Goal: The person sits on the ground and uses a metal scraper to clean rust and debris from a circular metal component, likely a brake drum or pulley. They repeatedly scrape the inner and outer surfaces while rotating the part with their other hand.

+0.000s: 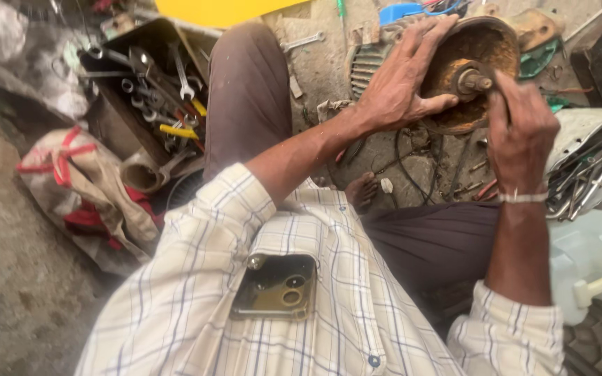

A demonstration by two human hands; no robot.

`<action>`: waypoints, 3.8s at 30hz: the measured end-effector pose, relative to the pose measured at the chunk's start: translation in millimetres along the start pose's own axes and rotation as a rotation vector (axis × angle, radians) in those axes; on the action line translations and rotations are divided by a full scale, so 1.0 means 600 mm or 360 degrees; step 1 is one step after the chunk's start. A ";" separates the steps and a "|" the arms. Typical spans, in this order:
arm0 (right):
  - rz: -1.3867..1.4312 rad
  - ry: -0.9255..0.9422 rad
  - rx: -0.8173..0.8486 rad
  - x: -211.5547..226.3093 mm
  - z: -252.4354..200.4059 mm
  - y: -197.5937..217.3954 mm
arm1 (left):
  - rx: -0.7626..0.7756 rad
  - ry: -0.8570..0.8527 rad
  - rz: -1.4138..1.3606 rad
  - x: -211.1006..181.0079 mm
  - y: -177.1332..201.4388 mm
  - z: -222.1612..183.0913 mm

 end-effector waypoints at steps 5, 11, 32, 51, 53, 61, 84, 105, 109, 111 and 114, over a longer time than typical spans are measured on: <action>0.0061 0.0085 -0.0166 0.014 0.006 0.003 | 0.0015 0.0027 0.0017 0.006 -0.007 -0.005; 0.0169 -0.0055 -0.0092 -0.004 -0.002 -0.013 | 0.0020 -0.0045 -0.0008 -0.005 0.002 -0.001; 0.0227 0.0139 -0.0048 0.042 0.064 0.037 | 0.0068 0.0009 -0.0009 0.002 -0.008 0.002; 0.0043 0.0304 -0.0119 0.070 0.053 0.072 | 0.0096 0.0010 0.0025 0.007 -0.021 -0.001; 0.0097 0.0225 -0.0138 0.064 0.040 0.074 | 0.0119 0.0011 0.0063 0.005 -0.020 -0.001; 0.0118 0.0173 -0.0012 0.011 0.019 0.039 | 0.0129 -0.0003 0.0055 -0.008 -0.006 -0.011; 0.0224 0.0122 0.0071 0.012 0.051 0.000 | 0.0157 -0.0024 -0.0015 -0.027 0.005 -0.002; 0.0144 -0.0167 0.0301 0.007 0.058 0.018 | 0.0123 0.0014 0.0091 -0.005 0.001 -0.009; 0.0142 0.0430 -0.0076 0.052 0.087 0.034 | 0.0180 0.0044 0.0013 -0.015 -0.016 -0.006; 0.0192 0.0372 0.0075 0.041 0.089 0.007 | 0.0181 0.0012 0.0047 -0.015 -0.005 -0.005; 0.0192 -0.0278 0.0445 -0.036 0.040 -0.022 | 0.0189 0.0064 0.0005 -0.005 -0.006 -0.010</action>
Point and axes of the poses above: each hand's wrist, its own z-axis towards the middle knuckle, its own y-axis out of the back of the hand, x = y × z, the point moved 10 cm from there along z, towards the middle knuckle, and after that the axes turned 5 degrees about -x, right-handed, at the moved point
